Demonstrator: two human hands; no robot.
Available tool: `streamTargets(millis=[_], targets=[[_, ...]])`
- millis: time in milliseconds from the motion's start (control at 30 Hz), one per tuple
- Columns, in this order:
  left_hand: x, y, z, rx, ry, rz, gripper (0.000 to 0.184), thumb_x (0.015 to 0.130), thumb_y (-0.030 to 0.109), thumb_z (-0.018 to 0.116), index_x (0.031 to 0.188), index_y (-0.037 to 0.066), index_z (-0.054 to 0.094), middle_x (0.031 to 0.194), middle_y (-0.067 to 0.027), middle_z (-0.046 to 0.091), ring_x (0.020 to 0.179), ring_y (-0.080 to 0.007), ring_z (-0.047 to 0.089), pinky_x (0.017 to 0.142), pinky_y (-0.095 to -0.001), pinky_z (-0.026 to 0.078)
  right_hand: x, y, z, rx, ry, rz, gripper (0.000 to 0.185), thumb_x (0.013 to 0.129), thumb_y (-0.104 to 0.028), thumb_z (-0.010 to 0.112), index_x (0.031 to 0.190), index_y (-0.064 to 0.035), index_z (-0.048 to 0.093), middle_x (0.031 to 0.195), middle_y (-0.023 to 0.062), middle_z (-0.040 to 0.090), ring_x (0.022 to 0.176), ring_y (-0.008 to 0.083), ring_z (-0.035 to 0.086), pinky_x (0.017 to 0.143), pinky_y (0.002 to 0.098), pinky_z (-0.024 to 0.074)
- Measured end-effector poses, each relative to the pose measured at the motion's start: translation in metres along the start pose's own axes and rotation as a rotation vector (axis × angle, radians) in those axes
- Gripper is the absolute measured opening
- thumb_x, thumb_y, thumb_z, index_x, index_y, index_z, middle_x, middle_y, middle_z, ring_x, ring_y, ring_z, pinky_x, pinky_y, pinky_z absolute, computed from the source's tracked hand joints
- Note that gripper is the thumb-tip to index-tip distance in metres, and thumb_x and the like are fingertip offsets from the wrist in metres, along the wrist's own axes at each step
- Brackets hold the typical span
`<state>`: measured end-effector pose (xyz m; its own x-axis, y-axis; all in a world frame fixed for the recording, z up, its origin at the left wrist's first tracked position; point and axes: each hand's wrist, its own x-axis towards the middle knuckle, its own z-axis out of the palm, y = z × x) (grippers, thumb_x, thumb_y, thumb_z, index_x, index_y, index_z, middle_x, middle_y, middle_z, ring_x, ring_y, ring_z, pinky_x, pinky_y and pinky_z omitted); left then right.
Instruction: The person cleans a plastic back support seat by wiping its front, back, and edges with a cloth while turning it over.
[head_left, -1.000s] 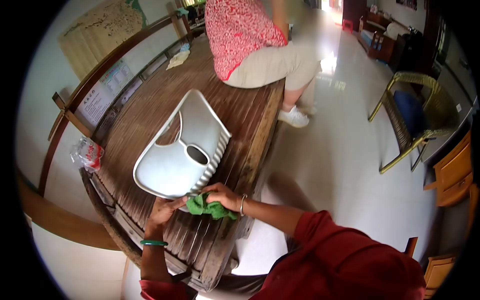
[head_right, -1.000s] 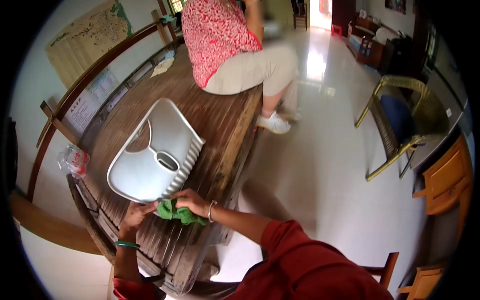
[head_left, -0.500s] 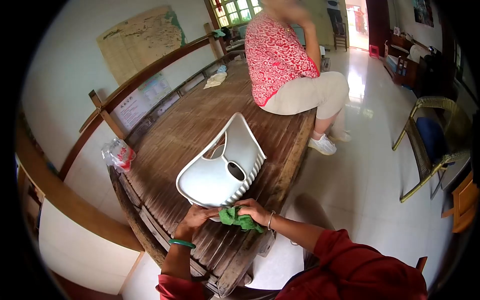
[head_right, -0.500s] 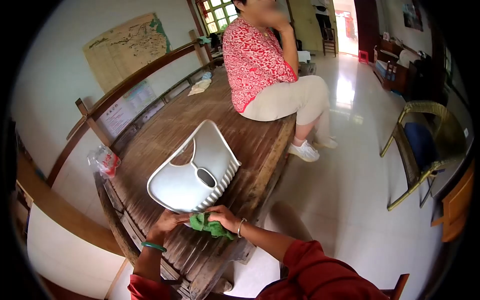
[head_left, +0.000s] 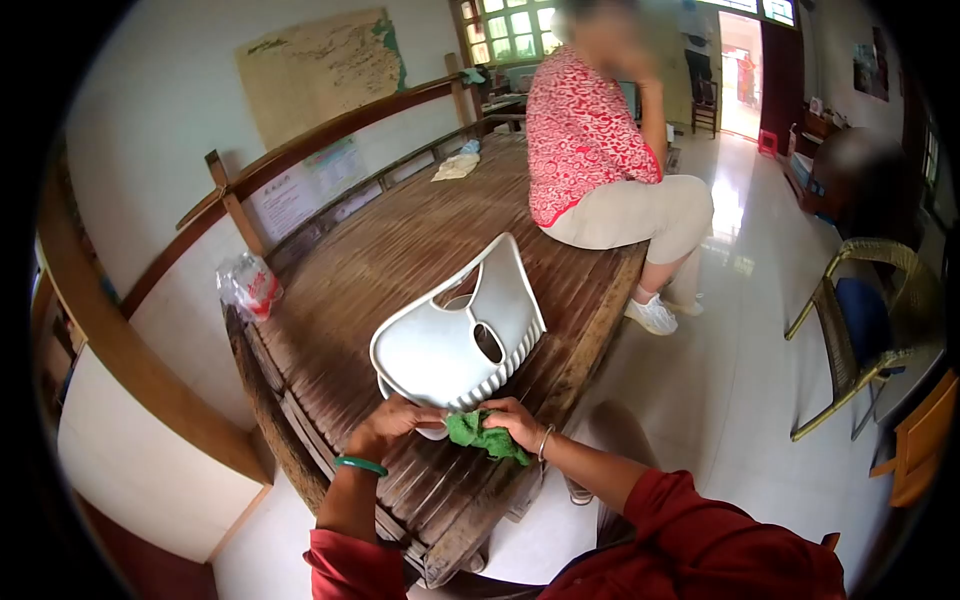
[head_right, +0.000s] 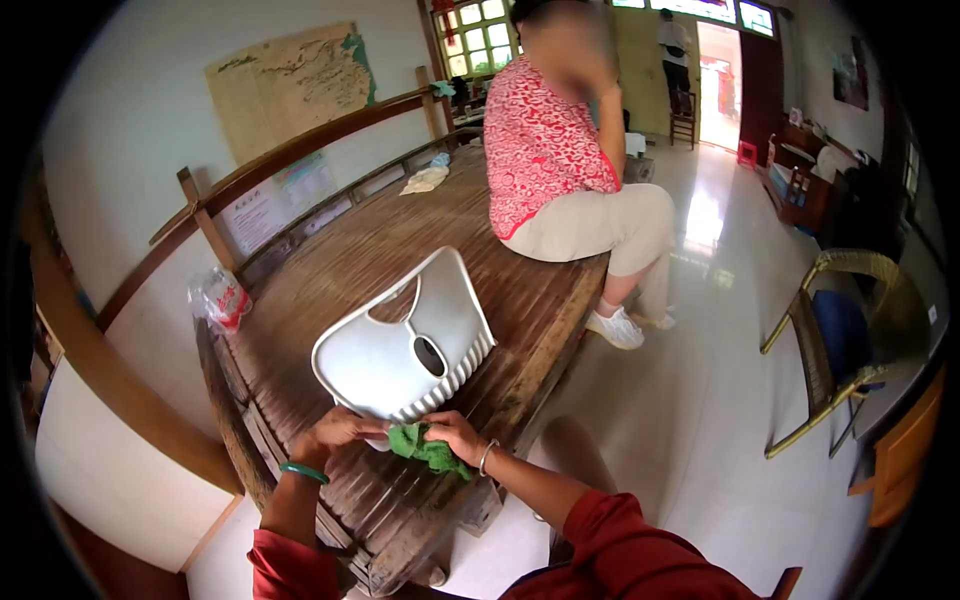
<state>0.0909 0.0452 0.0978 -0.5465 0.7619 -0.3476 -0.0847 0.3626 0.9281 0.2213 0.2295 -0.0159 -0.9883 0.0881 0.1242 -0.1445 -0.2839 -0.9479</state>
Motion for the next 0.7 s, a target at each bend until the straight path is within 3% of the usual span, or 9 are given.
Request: streamTargets(millis=[67, 133, 200, 233, 300, 367, 533, 633, 700], targets=[[0.006, -0.005, -0.022, 0.076, -0.063, -0.093, 0.025, 0.083, 0.012, 0.075, 0.098, -0.007, 0.07, 0.099, -0.0141, 0.071, 0.092, -0.0219, 0.069, 0.084, -0.0332, 0.056, -0.002, -0.003, 0.0, -0.1, -0.011, -0.01, 0.027, 0.08, -0.016, 0.06, 0.097, 0.0036, 0.067, 0.085, 0.0023, 0.066, 0.081, 0.0101, 0.058, 0.075, 0.0255, 0.0455], [0.016, -0.015, -0.042, 0.239, -0.2, -0.094, 0.03, 0.088, 0.015, 0.07, 0.106, -0.008, 0.067, 0.105, -0.0147, 0.07, 0.097, -0.021, 0.067, 0.089, -0.0336, 0.053, 0.001, 0.003, -0.006, -0.174, -0.005, -0.074, 0.029, 0.079, -0.017, 0.062, 0.098, 0.0029, 0.068, 0.086, 0.0061, 0.069, 0.08, 0.0137, 0.061, 0.073, 0.0273, 0.0479], [0.006, -0.015, -0.047, 0.11, -0.253, -0.249, 0.034, 0.09, 0.017, 0.067, 0.114, -0.007, 0.064, 0.113, -0.0168, 0.067, 0.105, -0.0223, 0.064, 0.094, -0.0322, 0.05, -0.009, -0.015, 0.004, -0.057, 0.05, 0.068, 0.028, 0.079, -0.017, 0.06, 0.096, 0.0041, 0.067, 0.079, 0.0084, 0.068, 0.07, 0.0144, 0.063, 0.062, 0.0309, 0.051], [-0.001, -0.013, -0.049, -0.057, -0.21, -0.233, 0.042, 0.087, 0.019, 0.072, 0.119, -0.006, 0.061, 0.118, -0.0176, 0.065, 0.109, -0.0247, 0.062, 0.097, -0.0354, 0.049, -0.009, -0.027, 0.002, -0.036, -0.072, 0.086, 0.024, 0.078, -0.017, 0.06, 0.09, 0.0032, 0.066, 0.076, 0.0061, 0.067, 0.071, 0.0129, 0.062, 0.064, 0.028, 0.0487], [-0.02, 0.006, -0.038, 0.005, -0.067, -0.001, 0.051, 0.082, 0.019, 0.077, 0.123, -0.005, 0.059, 0.121, -0.0176, 0.063, 0.113, -0.0264, 0.06, 0.102, -0.0391, 0.047, 0.0, -0.016, 0.005, -0.156, -0.037, -0.082, 0.021, 0.078, -0.017, 0.059, 0.085, 0.0024, 0.065, 0.074, 0.0022, 0.064, 0.07, 0.0106, 0.059, 0.064, 0.025, 0.0455], [-0.02, 0.005, -0.047, -0.148, -0.076, 0.139, 0.047, 0.079, 0.02, 0.08, 0.115, -0.005, 0.064, 0.114, -0.0155, 0.067, 0.107, -0.0241, 0.062, 0.093, -0.0351, 0.052, 0.001, -0.011, 0.001, -0.12, -0.04, -0.036, 0.021, 0.077, -0.016, 0.058, 0.084, 0.0027, 0.065, 0.074, 0.0012, 0.063, 0.07, 0.0097, 0.058, 0.065, 0.0244, 0.0443], [-0.014, 0.005, -0.051, -0.368, 0.005, 0.33, 0.037, 0.082, 0.019, 0.077, 0.113, 0.002, 0.066, 0.105, -0.0049, 0.069, 0.099, -0.0145, 0.063, 0.093, -0.0294, 0.048, -0.003, -0.015, 0.0, -0.086, -0.043, -0.011, 0.024, 0.076, -0.016, 0.057, 0.086, 0.0041, 0.065, 0.075, 0.0003, 0.063, 0.07, 0.009, 0.056, 0.065, 0.0244, 0.0441], [-0.009, 0.002, -0.055, -0.462, -0.068, 0.413, 0.048, 0.089, 0.039, 0.068, 0.121, 0.004, 0.061, 0.113, -0.0051, 0.066, 0.104, -0.0154, 0.061, 0.095, -0.0317, 0.048, -0.007, -0.019, 0.007, -0.242, -0.056, -0.111, 0.026, 0.076, -0.017, 0.057, 0.087, 0.0042, 0.066, 0.076, 0.0013, 0.064, 0.071, 0.0103, 0.057, 0.067, 0.0245, 0.0449], [-0.015, 0.009, -0.04, -0.453, 0.005, 0.478, 0.063, 0.091, 0.057, 0.056, 0.125, 0.004, 0.057, 0.119, -0.0075, 0.063, 0.108, -0.0173, 0.06, 0.091, -0.0337, 0.049, -0.011, -0.019, 0.007, -0.299, -0.122, -0.093, 0.028, 0.077, -0.018, 0.056, 0.09, 0.0046, 0.065, 0.078, 0.0033, 0.065, 0.072, 0.0122, 0.058, 0.069, 0.0254, 0.0459]])
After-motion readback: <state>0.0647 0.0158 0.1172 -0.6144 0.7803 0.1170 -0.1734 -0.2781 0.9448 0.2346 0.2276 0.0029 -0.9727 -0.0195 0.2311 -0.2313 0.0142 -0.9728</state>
